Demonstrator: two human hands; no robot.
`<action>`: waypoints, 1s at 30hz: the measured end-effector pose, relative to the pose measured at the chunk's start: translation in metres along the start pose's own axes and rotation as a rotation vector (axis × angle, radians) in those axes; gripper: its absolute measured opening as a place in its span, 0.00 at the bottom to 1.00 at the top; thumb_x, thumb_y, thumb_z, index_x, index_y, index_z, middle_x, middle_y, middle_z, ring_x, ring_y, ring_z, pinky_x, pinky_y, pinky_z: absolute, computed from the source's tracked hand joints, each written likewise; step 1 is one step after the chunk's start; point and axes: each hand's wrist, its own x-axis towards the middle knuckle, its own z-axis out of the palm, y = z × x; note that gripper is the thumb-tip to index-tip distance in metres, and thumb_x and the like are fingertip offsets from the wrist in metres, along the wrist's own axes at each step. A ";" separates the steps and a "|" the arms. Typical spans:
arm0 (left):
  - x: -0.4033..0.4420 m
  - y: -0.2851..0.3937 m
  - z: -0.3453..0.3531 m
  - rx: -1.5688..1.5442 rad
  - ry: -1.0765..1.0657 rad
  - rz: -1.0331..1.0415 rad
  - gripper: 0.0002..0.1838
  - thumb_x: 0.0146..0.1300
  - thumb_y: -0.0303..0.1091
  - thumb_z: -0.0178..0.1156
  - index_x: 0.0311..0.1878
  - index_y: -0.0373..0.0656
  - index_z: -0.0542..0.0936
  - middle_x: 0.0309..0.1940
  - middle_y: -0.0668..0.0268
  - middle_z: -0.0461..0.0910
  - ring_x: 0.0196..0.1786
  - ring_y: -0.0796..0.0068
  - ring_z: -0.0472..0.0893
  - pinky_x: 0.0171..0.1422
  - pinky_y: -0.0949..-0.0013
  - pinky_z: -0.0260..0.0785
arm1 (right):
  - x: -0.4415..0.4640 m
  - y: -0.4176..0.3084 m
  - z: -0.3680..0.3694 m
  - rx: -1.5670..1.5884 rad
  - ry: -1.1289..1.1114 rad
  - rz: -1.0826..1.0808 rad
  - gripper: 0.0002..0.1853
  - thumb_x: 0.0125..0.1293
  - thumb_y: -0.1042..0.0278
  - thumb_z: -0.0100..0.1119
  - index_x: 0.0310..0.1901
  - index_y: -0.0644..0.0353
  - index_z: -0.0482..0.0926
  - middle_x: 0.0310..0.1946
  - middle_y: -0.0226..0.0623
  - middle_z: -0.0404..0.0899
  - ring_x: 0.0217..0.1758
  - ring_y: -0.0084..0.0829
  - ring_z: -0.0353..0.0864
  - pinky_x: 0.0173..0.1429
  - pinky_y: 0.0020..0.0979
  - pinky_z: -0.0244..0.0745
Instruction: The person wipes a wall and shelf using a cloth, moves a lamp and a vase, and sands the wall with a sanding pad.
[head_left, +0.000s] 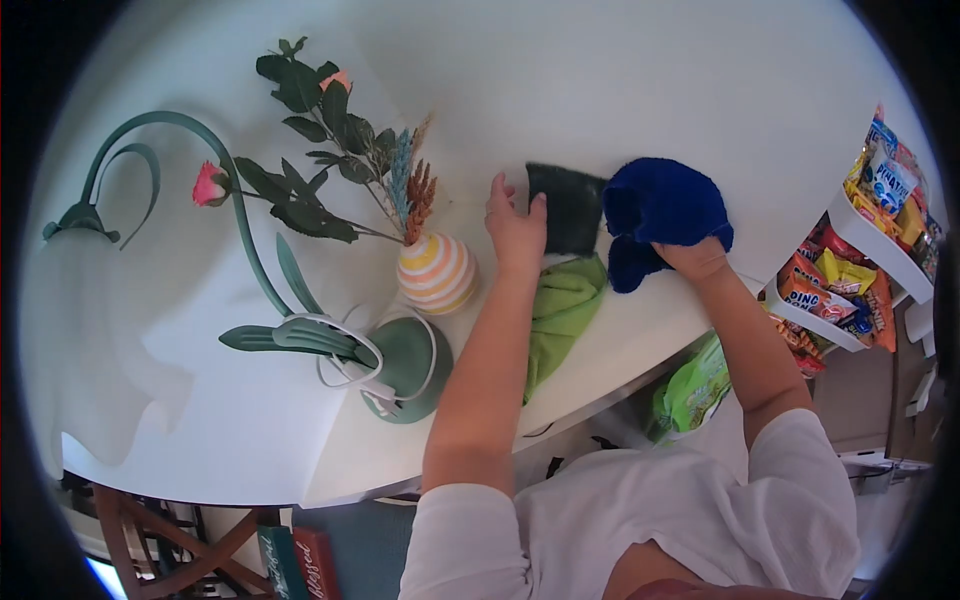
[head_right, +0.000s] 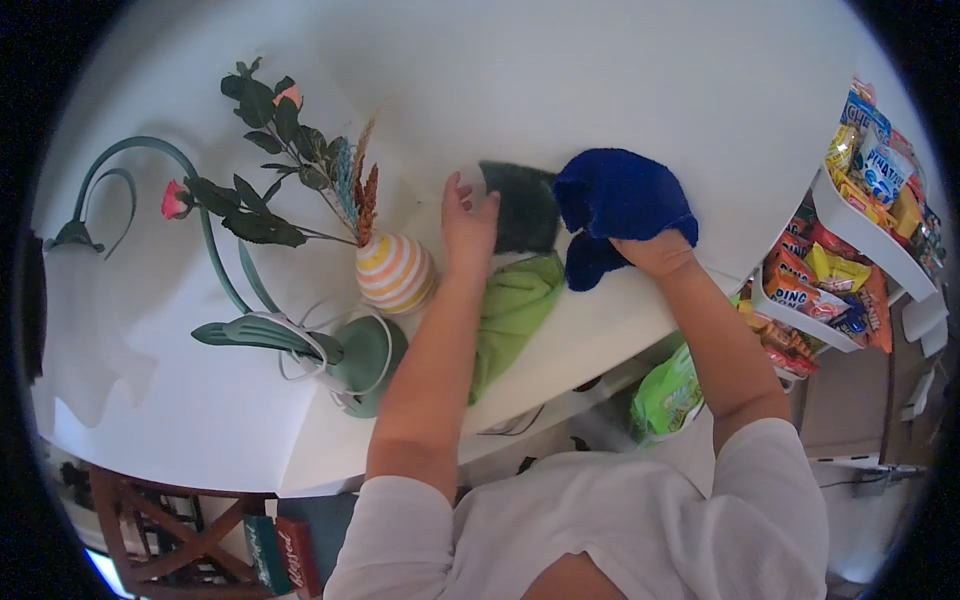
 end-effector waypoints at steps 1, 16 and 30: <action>-0.001 -0.003 0.001 0.193 0.036 0.120 0.27 0.56 0.32 0.58 0.58 0.38 0.62 0.46 0.55 0.70 0.45 0.60 0.73 0.49 0.63 0.67 | 0.000 0.000 0.001 -0.008 -0.002 -0.001 0.26 0.52 0.64 0.58 0.55 0.57 0.69 0.52 0.44 0.70 0.57 0.46 0.67 0.61 0.42 0.62; -0.016 0.026 0.055 -0.088 -0.067 -0.242 0.40 0.67 0.50 0.40 0.68 0.32 0.37 0.68 0.40 0.30 0.71 0.46 0.35 0.73 0.59 0.36 | -0.006 0.007 0.012 -0.104 0.118 -0.056 0.20 0.50 0.64 0.57 0.47 0.58 0.74 0.45 0.46 0.74 0.50 0.47 0.72 0.54 0.44 0.66; 0.013 -0.006 0.065 -0.163 0.126 -0.118 0.31 0.70 0.37 0.34 0.66 0.28 0.37 0.64 0.30 0.31 0.69 0.35 0.33 0.72 0.51 0.31 | -0.018 0.012 0.027 -0.202 0.040 -0.023 0.25 0.51 0.65 0.57 0.53 0.59 0.71 0.50 0.47 0.72 0.54 0.47 0.69 0.61 0.44 0.61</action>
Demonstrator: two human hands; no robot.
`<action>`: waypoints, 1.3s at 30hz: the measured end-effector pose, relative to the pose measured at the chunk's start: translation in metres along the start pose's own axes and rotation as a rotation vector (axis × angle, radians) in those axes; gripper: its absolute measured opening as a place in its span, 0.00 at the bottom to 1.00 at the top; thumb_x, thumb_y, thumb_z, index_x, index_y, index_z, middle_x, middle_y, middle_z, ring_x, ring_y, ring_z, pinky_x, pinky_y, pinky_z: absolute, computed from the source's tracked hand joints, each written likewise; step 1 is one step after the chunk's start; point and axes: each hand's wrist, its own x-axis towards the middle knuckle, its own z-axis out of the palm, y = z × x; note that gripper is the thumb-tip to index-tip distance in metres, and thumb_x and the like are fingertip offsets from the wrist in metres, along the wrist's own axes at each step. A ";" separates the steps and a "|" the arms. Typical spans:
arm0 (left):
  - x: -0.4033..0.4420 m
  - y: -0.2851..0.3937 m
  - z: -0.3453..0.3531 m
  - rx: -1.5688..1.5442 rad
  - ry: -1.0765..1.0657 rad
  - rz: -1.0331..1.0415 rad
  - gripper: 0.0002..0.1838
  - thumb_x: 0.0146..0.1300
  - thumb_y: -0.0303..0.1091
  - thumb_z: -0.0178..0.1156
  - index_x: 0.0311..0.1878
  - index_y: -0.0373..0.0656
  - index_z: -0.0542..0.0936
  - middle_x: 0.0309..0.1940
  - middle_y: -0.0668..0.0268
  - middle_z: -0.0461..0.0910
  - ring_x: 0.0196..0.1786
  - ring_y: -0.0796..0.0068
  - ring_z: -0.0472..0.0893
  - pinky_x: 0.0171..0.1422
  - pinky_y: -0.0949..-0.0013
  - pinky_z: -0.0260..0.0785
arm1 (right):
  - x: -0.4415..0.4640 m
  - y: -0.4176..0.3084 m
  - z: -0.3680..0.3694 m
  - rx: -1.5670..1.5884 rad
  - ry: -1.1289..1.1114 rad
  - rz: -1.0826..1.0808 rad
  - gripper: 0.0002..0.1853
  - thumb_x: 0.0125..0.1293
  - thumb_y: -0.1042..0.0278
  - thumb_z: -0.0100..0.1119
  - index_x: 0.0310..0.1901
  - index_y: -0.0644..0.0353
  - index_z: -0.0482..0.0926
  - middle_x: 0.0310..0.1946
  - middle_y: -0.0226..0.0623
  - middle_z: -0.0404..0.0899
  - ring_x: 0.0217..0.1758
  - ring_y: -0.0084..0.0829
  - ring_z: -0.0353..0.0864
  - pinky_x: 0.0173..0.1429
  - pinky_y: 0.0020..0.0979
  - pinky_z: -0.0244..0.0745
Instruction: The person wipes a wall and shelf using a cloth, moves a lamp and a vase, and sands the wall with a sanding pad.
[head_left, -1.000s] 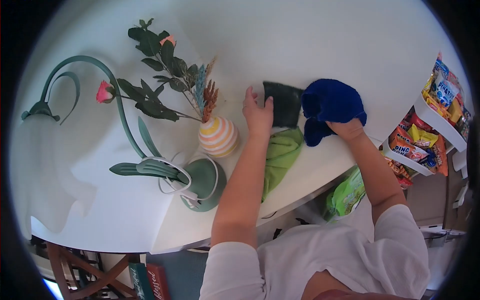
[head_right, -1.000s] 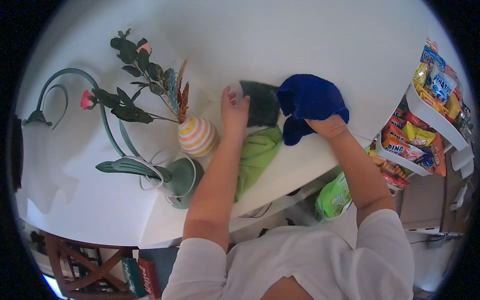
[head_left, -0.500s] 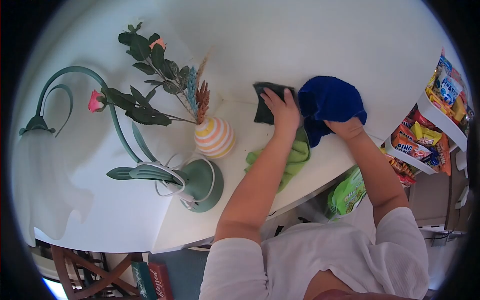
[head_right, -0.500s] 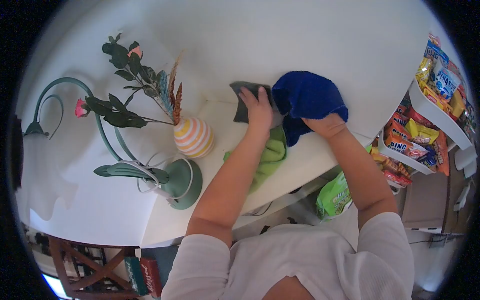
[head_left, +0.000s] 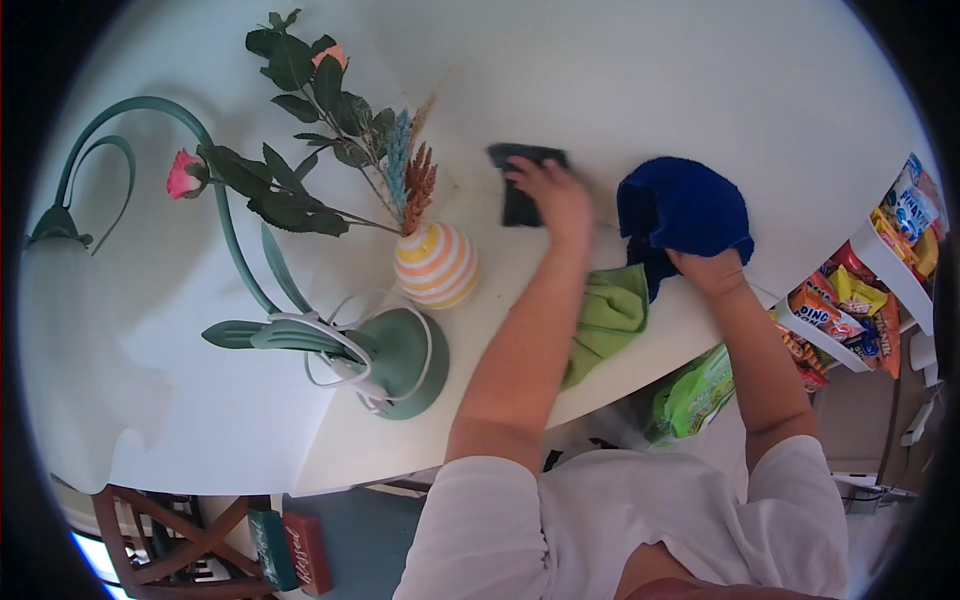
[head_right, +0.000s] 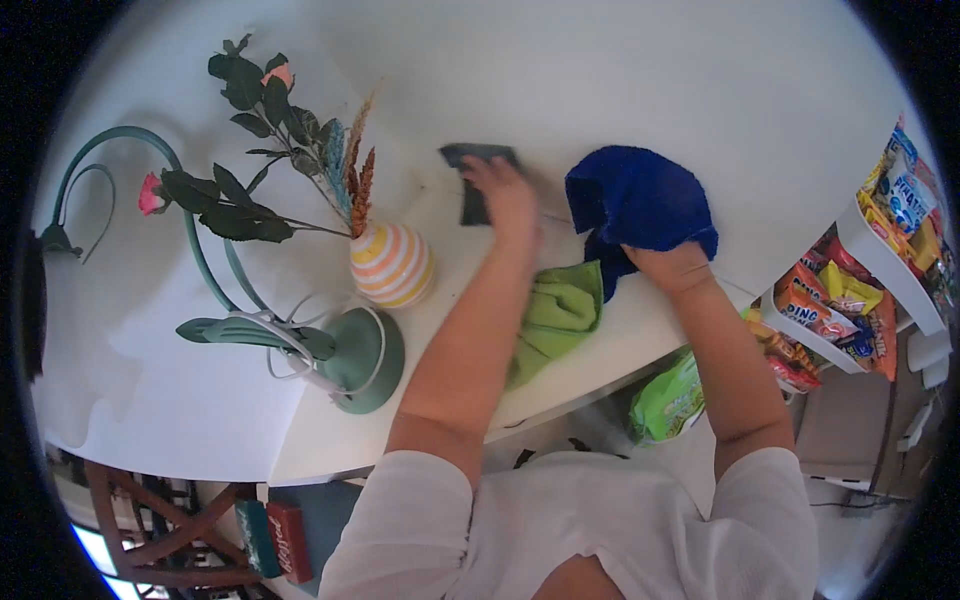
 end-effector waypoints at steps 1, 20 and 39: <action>0.004 0.002 -0.010 -0.093 -0.003 -0.019 0.31 0.70 0.37 0.35 0.66 0.28 0.38 0.64 0.30 0.31 0.69 0.35 0.33 0.72 0.51 0.31 | -0.001 0.001 0.000 0.008 -0.005 0.011 0.25 0.50 0.66 0.57 0.53 0.59 0.71 0.50 0.47 0.72 0.54 0.47 0.69 0.60 0.44 0.61; -0.061 0.052 0.013 0.086 -0.290 0.124 0.31 0.69 0.37 0.35 0.65 0.24 0.40 0.65 0.31 0.30 0.68 0.33 0.34 0.71 0.48 0.30 | 0.007 -0.005 -0.007 0.041 -0.084 0.045 0.27 0.50 0.63 0.59 0.54 0.58 0.70 0.54 0.49 0.67 0.59 0.50 0.64 0.64 0.46 0.56; 0.021 -0.001 -0.018 0.030 -0.028 0.040 0.32 0.70 0.40 0.33 0.66 0.25 0.40 0.64 0.29 0.32 0.69 0.35 0.35 0.72 0.50 0.31 | -0.019 0.003 0.010 -0.029 -0.057 0.034 0.27 0.50 0.61 0.59 0.55 0.57 0.70 0.56 0.47 0.67 0.60 0.48 0.63 0.65 0.46 0.54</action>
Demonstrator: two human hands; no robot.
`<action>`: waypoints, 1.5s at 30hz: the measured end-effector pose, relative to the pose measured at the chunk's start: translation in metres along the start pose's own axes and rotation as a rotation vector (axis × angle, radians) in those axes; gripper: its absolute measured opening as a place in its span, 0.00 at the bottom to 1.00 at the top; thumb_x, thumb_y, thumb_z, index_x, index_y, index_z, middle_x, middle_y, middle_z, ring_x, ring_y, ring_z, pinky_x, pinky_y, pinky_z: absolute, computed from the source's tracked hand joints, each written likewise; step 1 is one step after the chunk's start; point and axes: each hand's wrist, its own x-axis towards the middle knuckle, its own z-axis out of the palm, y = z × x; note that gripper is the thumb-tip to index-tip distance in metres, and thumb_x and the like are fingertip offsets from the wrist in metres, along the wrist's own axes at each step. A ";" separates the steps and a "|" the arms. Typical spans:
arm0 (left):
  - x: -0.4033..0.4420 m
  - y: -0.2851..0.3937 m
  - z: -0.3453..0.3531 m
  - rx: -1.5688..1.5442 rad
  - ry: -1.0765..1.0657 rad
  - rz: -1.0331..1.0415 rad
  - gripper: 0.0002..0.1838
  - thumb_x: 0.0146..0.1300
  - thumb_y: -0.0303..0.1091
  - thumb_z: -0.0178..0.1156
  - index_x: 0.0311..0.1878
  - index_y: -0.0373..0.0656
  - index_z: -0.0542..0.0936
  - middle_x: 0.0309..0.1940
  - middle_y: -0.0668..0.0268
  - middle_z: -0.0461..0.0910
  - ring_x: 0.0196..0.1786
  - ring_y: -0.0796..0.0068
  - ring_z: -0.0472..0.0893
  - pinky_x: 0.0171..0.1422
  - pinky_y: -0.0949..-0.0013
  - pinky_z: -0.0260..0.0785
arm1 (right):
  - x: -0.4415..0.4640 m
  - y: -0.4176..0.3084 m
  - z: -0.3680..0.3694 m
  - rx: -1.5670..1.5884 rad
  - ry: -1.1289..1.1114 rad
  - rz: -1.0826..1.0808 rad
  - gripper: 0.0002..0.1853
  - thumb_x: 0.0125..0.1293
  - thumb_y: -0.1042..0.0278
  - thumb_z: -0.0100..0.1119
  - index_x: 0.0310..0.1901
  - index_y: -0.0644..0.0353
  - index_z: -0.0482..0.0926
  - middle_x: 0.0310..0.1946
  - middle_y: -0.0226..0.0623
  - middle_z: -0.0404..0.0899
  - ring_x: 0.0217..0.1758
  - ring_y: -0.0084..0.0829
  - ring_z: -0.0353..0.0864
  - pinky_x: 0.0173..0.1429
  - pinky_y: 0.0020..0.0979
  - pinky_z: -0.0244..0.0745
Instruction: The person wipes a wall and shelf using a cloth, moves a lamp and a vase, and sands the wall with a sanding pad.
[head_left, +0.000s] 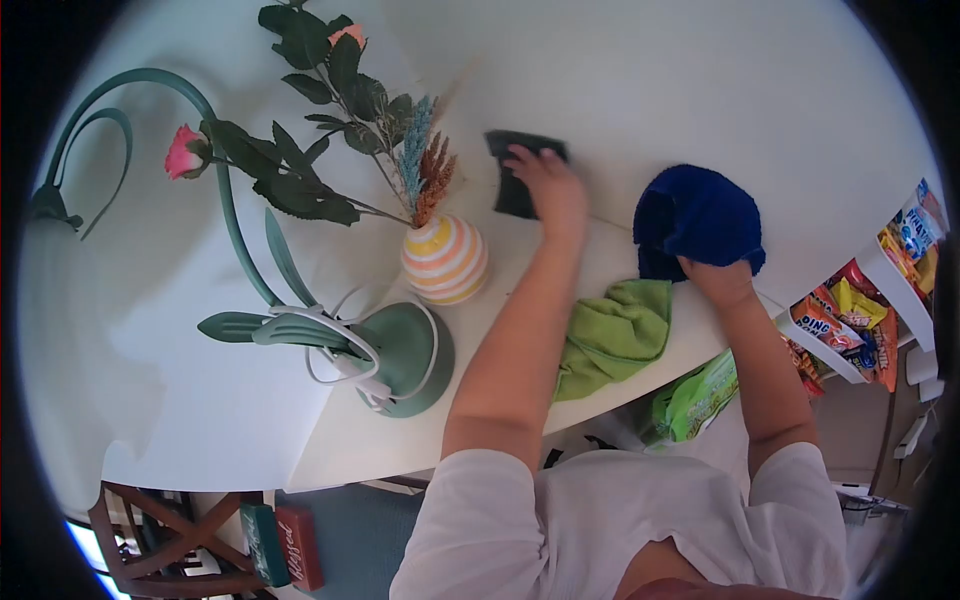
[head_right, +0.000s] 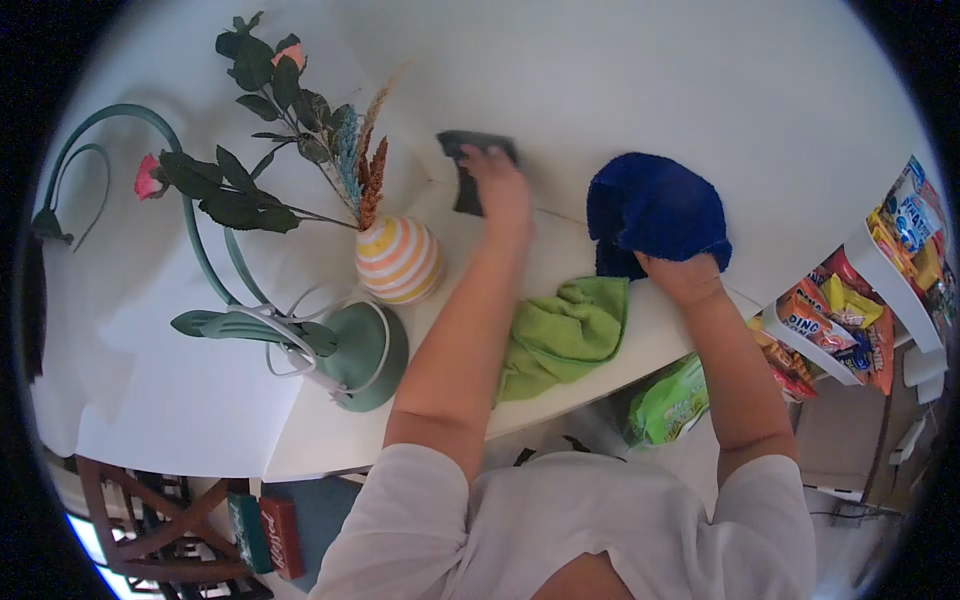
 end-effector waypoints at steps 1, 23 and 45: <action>-0.014 0.010 0.008 0.052 -0.038 0.032 0.31 0.70 0.40 0.33 0.66 0.25 0.40 0.64 0.29 0.33 0.69 0.35 0.35 0.72 0.50 0.31 | 0.002 -0.001 0.000 0.012 -0.004 0.000 0.27 0.50 0.61 0.59 0.55 0.57 0.70 0.56 0.46 0.67 0.60 0.49 0.63 0.65 0.46 0.54; 0.060 -0.043 -0.029 0.023 0.245 -0.058 0.32 0.70 0.42 0.32 0.63 0.20 0.45 0.65 0.32 0.43 0.69 0.38 0.42 0.72 0.52 0.34 | -0.002 0.006 0.011 0.015 -0.047 0.007 0.27 0.51 0.61 0.59 0.55 0.57 0.71 0.56 0.48 0.66 0.61 0.50 0.62 0.66 0.48 0.53; 0.060 -0.011 -0.021 0.064 0.309 -0.022 0.30 0.69 0.40 0.33 0.64 0.23 0.48 0.66 0.36 0.45 0.70 0.45 0.45 0.73 0.57 0.38 | 0.011 -0.006 0.001 -0.037 -0.061 -0.017 0.29 0.52 0.61 0.58 0.58 0.56 0.68 0.57 0.46 0.67 0.61 0.49 0.64 0.66 0.44 0.54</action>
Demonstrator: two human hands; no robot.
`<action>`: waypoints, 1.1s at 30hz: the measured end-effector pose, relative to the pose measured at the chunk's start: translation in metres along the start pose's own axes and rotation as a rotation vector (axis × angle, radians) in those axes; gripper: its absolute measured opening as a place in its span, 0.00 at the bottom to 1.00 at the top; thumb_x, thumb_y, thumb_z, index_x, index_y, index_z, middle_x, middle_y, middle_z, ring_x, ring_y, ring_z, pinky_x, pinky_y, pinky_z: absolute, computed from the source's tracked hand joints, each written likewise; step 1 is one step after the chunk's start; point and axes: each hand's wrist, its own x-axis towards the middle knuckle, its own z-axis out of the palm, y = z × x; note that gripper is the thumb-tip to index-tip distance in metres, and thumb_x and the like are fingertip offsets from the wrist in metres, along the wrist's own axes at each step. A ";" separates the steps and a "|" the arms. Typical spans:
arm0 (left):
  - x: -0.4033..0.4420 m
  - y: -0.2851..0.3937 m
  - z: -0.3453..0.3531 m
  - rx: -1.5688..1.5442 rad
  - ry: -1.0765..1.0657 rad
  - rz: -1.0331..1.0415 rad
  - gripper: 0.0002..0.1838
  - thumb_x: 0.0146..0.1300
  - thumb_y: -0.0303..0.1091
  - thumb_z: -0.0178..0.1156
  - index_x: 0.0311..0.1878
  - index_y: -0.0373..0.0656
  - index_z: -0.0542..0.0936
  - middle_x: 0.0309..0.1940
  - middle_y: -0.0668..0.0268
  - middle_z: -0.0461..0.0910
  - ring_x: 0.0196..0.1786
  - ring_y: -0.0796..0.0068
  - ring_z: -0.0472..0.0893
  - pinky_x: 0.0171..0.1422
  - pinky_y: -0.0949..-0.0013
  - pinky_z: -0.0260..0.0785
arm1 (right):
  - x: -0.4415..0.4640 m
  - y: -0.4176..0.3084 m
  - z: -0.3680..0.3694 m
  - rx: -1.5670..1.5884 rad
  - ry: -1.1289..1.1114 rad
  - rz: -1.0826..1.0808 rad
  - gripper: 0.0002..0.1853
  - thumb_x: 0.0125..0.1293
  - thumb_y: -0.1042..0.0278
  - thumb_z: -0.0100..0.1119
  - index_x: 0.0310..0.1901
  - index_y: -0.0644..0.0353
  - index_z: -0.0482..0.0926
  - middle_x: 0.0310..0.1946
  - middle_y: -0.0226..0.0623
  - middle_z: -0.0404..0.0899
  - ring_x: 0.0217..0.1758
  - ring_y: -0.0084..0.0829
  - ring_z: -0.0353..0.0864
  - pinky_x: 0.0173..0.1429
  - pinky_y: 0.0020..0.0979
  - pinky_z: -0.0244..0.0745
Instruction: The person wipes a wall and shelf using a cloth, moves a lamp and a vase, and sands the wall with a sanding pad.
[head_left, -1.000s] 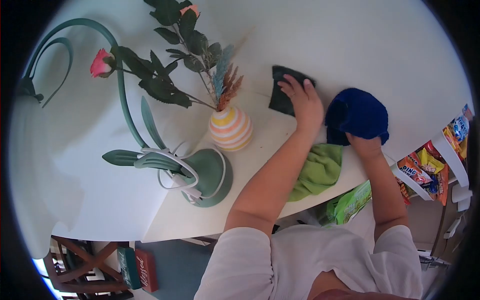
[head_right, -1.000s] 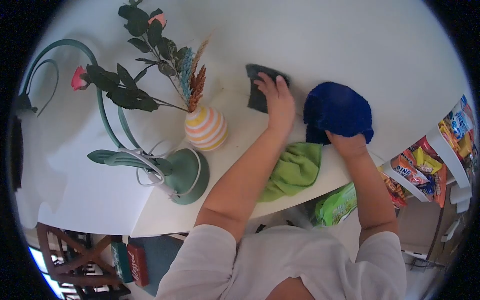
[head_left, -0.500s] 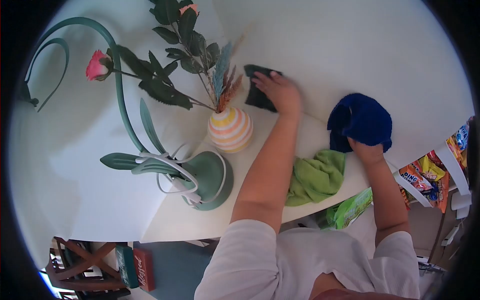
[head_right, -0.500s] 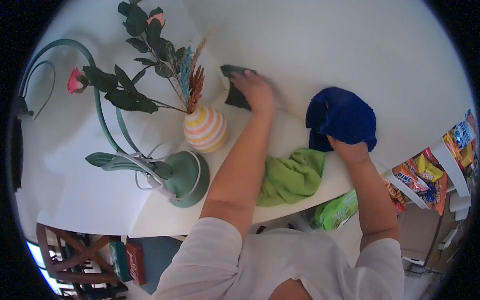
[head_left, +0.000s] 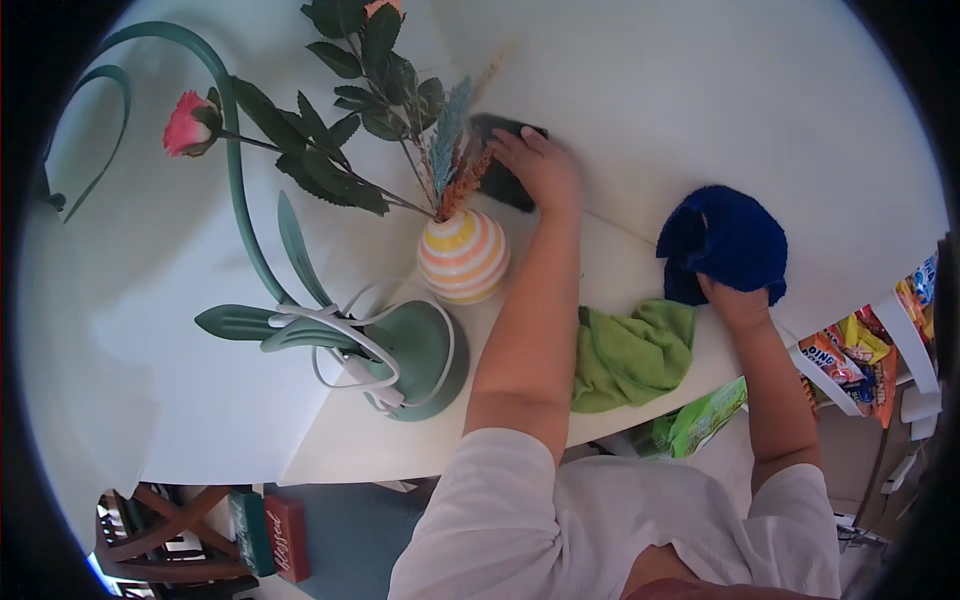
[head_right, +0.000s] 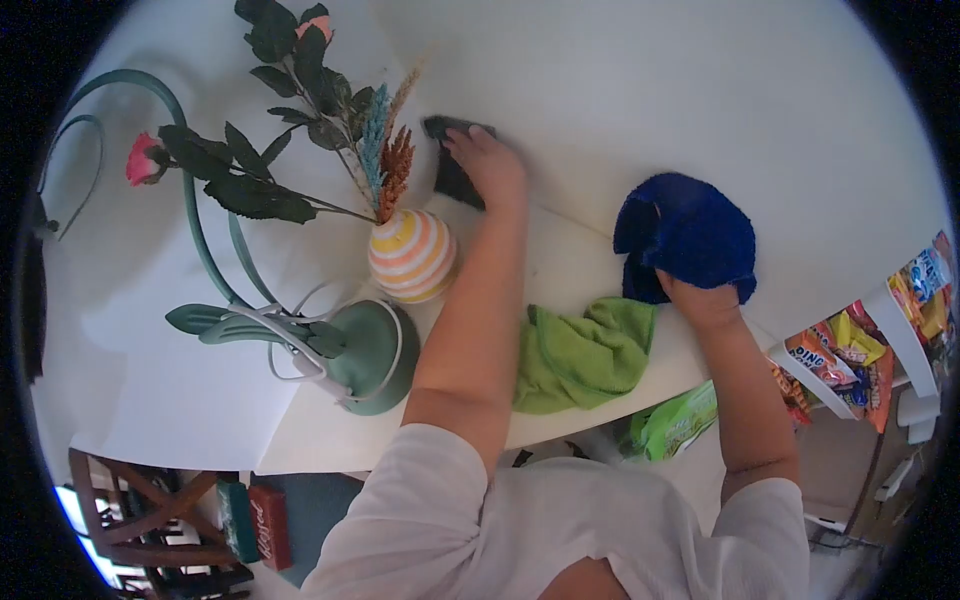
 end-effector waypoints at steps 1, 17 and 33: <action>-0.004 0.002 0.000 0.097 0.011 0.123 0.30 0.69 0.39 0.34 0.64 0.23 0.47 0.65 0.36 0.45 0.69 0.43 0.45 0.72 0.57 0.38 | -0.001 0.000 0.001 -0.002 0.001 -0.003 0.30 0.52 0.61 0.58 0.59 0.57 0.68 0.58 0.46 0.66 0.61 0.48 0.63 0.66 0.43 0.54; 0.013 -0.032 0.008 0.036 0.147 0.077 0.27 0.68 0.35 0.35 0.62 0.21 0.52 0.63 0.35 0.51 0.68 0.44 0.50 0.72 0.57 0.42 | 0.001 0.002 0.001 0.013 -0.047 0.010 0.29 0.52 0.62 0.59 0.58 0.56 0.68 0.56 0.46 0.67 0.60 0.48 0.65 0.65 0.44 0.55; 0.032 -0.092 0.015 0.423 -0.070 0.071 0.29 0.67 0.37 0.36 0.63 0.21 0.50 0.62 0.30 0.50 0.67 0.39 0.51 0.71 0.54 0.43 | -0.015 0.006 0.014 -0.017 -0.009 -0.038 0.28 0.53 0.59 0.57 0.57 0.57 0.69 0.58 0.49 0.65 0.62 0.50 0.61 0.67 0.48 0.51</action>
